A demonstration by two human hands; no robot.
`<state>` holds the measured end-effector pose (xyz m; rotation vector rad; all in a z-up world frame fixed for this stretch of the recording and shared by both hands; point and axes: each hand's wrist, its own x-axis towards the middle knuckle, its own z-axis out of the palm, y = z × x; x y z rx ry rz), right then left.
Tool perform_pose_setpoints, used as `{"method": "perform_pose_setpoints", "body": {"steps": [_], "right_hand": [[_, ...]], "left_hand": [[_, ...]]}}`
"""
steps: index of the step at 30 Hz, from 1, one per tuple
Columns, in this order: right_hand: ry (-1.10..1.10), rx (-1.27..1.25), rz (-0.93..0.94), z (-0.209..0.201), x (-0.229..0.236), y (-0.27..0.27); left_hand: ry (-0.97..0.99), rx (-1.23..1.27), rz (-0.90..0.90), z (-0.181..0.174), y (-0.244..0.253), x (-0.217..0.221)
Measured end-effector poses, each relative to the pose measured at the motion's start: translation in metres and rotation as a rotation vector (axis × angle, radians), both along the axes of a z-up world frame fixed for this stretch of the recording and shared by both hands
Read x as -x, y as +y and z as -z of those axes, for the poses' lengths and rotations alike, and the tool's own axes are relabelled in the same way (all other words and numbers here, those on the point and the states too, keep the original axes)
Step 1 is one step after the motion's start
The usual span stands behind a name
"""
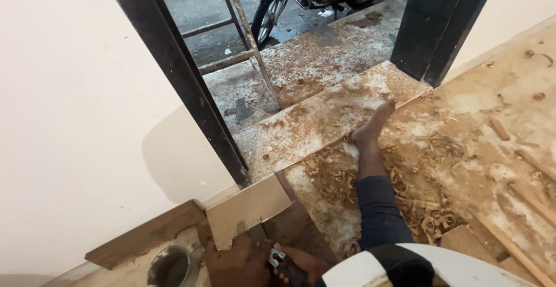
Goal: Shave or plane a piece of wood using a hand plane.
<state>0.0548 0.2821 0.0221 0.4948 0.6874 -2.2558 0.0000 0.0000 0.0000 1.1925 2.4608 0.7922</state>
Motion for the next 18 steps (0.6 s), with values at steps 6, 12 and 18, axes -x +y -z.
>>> {"method": "perform_pose_setpoints", "body": {"steps": [6, 12, 18], "right_hand": [[0.142, -0.054, -0.046, 0.042, -0.005, 0.015], [0.064, -0.082, -0.019, 0.038, -0.013, 0.015], [0.034, -0.099, -0.018, 0.036, -0.011, 0.019]], "left_hand": [[-0.504, -0.377, 0.152, 0.109, 0.081, 0.104], [-1.012, -0.337, -0.373, 0.060, 0.084, 0.089], [-1.007, -0.437, -0.327, 0.061, 0.092, 0.089]]}}
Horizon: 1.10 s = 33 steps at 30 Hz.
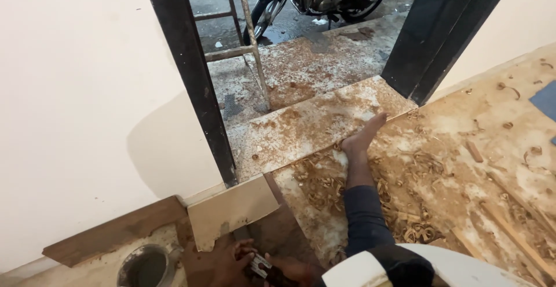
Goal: Shave or plane a piece of wood using a hand plane.
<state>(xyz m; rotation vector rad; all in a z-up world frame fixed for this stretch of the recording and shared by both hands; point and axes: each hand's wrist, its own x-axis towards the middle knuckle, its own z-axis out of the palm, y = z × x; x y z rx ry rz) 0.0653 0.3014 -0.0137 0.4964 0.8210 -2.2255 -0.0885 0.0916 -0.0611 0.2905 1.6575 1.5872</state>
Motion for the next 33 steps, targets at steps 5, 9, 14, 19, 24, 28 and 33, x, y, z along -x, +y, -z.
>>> {"method": "perform_pose_setpoints", "body": {"steps": [5, 9, 14, 19, 24, 28, 33], "right_hand": [[0.114, -0.042, -0.166, 0.017, 0.001, 0.012], [0.094, -0.027, -0.153, 0.005, 0.002, 0.011], [0.121, -0.084, -0.107, 0.022, 0.007, 0.011], [0.049, 0.002, -0.101, 0.013, 0.007, 0.014], [0.072, 0.022, -0.041, 0.063, 0.018, 0.014], [0.064, 0.014, -0.043, 0.073, 0.023, 0.018], [0.035, 0.059, -0.046, 0.028, 0.016, 0.012]], "left_hand": [[0.017, 0.013, -0.048, -0.020, 0.005, -0.009], [0.043, -0.064, -0.096, -0.014, 0.008, -0.012], [0.147, -0.042, -0.073, -0.022, 0.010, -0.014], [0.213, -0.099, -0.183, -0.009, 0.013, -0.014], [0.142, 0.112, -0.120, -0.026, 0.014, -0.010], [-0.071, 0.071, -0.167, -0.035, 0.015, -0.010], [-0.217, -0.154, -0.213, -0.010, 0.012, -0.006]]}}
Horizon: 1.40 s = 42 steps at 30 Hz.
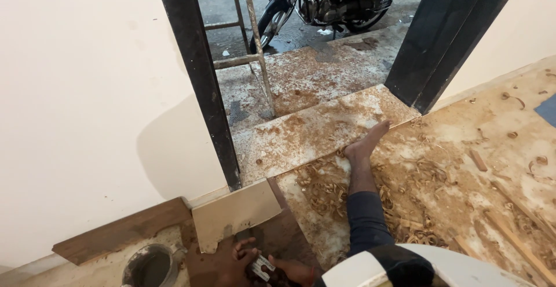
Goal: Shave or plane a piece of wood using a hand plane.
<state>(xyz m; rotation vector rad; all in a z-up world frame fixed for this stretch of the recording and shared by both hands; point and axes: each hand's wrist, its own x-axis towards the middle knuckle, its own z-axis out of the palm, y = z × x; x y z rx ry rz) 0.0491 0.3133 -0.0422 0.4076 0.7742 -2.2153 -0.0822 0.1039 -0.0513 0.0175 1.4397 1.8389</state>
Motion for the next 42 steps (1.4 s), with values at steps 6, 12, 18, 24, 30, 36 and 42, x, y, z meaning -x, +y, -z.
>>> {"method": "perform_pose_setpoints", "body": {"steps": [6, 12, 18, 24, 30, 36, 42], "right_hand": [[-0.012, 0.023, -0.070, -0.031, -0.012, 0.006], [-0.042, 0.041, -0.055, -0.066, -0.018, 0.005], [0.004, 0.033, -0.027, -0.056, -0.021, 0.001], [-0.010, -0.019, -0.057, -0.059, -0.017, 0.006], [0.056, -0.066, -0.081, -0.059, -0.022, 0.002], [0.075, -0.110, -0.057, -0.060, -0.022, 0.002], [0.059, -0.069, -0.077, -0.058, -0.024, 0.001]], "left_hand": [[0.146, -0.051, 0.100, 0.016, -0.004, 0.013], [0.214, -0.233, 0.202, -0.010, -0.010, 0.014], [0.204, -0.180, 0.179, -0.012, -0.016, 0.010], [0.202, -0.147, 0.163, -0.016, -0.005, 0.014], [0.166, -0.101, 0.135, -0.011, -0.007, -0.002], [0.193, -0.127, 0.091, 0.008, -0.006, -0.001], [0.155, -0.071, 0.086, -0.038, -0.006, -0.014]]}}
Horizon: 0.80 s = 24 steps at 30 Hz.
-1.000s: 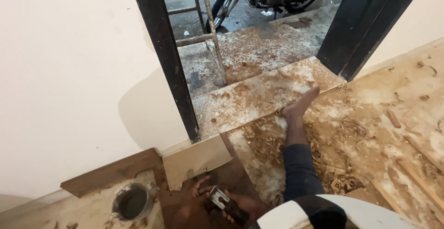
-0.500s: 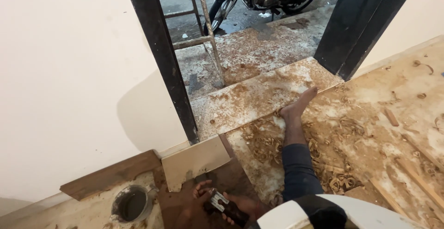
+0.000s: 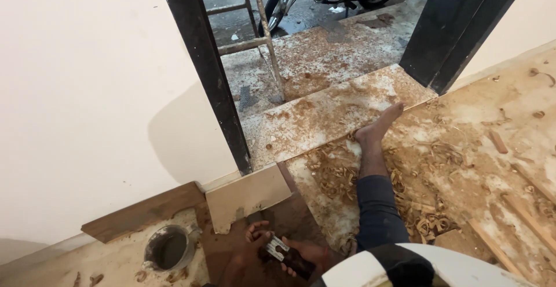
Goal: Shave or plane a piece of wood using a hand plane.
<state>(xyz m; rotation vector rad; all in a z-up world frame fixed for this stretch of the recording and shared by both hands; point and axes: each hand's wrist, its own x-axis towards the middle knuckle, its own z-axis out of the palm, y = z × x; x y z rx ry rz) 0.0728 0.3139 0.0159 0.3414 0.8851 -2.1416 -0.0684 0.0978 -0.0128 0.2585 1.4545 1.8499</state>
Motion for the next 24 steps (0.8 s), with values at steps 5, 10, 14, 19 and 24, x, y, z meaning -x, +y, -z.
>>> {"method": "perform_pose_setpoints", "body": {"steps": [5, 10, 14, 19, 24], "right_hand": [[-0.042, -0.009, 0.040, -0.012, 0.001, 0.003], [-0.037, -0.009, 0.052, -0.015, 0.000, 0.002], [-0.010, -0.001, 0.051, -0.016, 0.000, 0.007], [-0.002, -0.009, 0.048, -0.014, 0.002, 0.008], [0.024, -0.054, 0.006, 0.006, 0.004, 0.005]], "left_hand": [[-0.045, -0.061, 0.055, 0.006, -0.003, 0.005], [-0.142, -0.200, 0.168, -0.016, -0.011, 0.002], [-0.175, -0.138, 0.161, -0.056, -0.012, -0.006], [-0.206, -0.012, 0.103, -0.080, -0.012, -0.012], [-0.054, 0.040, 0.106, -0.006, -0.013, 0.005]]}}
